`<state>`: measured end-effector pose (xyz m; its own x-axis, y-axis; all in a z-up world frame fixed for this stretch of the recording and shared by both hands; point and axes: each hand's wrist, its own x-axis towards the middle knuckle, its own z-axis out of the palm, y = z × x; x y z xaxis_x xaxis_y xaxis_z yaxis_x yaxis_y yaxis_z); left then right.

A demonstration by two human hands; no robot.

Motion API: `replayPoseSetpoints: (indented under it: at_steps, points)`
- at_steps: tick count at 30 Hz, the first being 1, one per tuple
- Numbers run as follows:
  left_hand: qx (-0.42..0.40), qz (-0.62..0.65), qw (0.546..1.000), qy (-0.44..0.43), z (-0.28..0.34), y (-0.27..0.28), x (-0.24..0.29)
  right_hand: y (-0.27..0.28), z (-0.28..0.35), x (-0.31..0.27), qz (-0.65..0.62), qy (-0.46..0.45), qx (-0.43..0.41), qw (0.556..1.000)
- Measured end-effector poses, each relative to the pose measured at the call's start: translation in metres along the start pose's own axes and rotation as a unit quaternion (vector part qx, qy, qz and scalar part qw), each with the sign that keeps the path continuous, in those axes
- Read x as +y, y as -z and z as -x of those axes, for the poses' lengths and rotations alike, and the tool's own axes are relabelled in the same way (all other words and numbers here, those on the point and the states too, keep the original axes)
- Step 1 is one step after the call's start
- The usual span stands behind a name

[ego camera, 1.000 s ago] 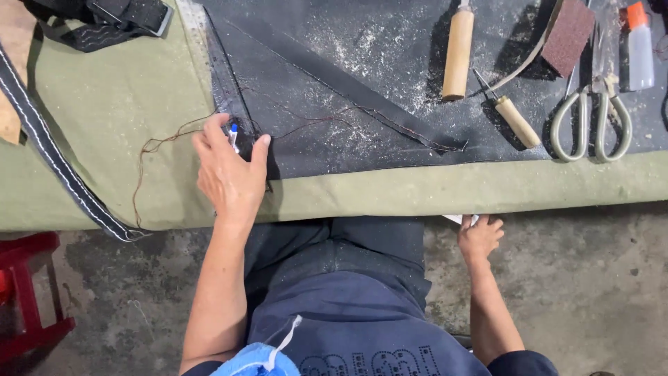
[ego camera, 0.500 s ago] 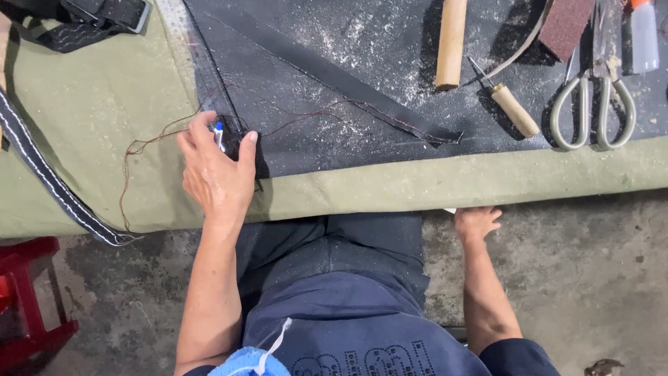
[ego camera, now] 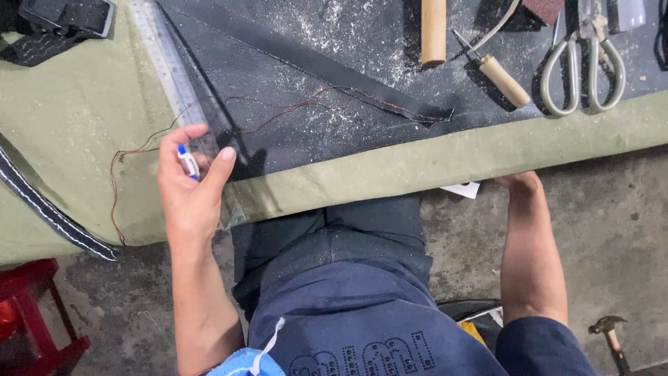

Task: Measuring and marking a leather strap using a ruler and pen, then cutting a specific shape using a template and scissors.

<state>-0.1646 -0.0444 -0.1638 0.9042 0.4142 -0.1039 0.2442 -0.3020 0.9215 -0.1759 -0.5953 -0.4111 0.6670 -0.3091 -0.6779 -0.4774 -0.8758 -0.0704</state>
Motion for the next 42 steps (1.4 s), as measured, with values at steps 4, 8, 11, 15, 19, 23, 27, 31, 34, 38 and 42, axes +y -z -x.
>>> replayPoseSetpoints:
  at_steps: [4, 8, 11, 15, 19, 23, 27, 31, 34, 38, 42]
  points:
    - [-0.039, 0.143, 0.989, -0.005, 0.015, 0.010, -0.003, 0.032, 0.020, -0.027, 0.002, 0.024, -0.066, 0.998]
    - [-0.052, 0.165, 0.985, -0.007, 0.035, 0.016, 0.013, 0.070, 0.050, -0.052, 0.004, 0.050, -0.127, 0.991]
    - [-0.082, 0.255, 0.963, 0.041, 0.055, 0.021, 0.035, 0.103, 0.075, -0.069, 0.004, 0.066, -0.169, 0.983]
    - [-0.132, 0.367, 0.916, 0.094, 0.081, 0.030, 0.063, 0.146, 0.117, -0.091, 0.000, 0.088, -0.225, 0.970]
    - [-0.243, 0.434, 0.860, 0.118, 0.099, 0.019, 0.060, 0.186, 0.179, -0.133, -0.090, 0.310, -0.279, 0.905]
    - [-0.293, 0.350, 0.880, 0.128, 0.105, -0.020, 0.078, 0.192, 0.230, -0.202, -0.160, 0.570, -0.232, 0.771]
    - [-0.351, 0.292, 0.889, 0.038, 0.105, -0.049, 0.087, 0.161, 0.245, -0.250, -0.324, 0.506, -0.352, 0.718]
    - [-0.420, 0.243, 0.872, 0.062, 0.114, -0.065, 0.081, 0.138, 0.255, -0.271, -0.437, 0.373, -0.350, 0.740]
    - [-0.522, 0.037, 0.851, -0.047, 0.098, -0.049, 0.086, 0.126, 0.235, -0.255, -0.413, 0.342, -0.392, 0.748]
    - [-0.299, -0.031, 0.946, -0.119, 0.078, -0.049, 0.050, 0.128, 0.225, -0.222, -0.355, 0.272, -0.390, 0.805]
    - [-0.220, -0.186, 0.948, -0.136, 0.048, -0.047, 0.030, 0.128, 0.231, -0.207, -0.434, 0.251, -0.432, 0.749]
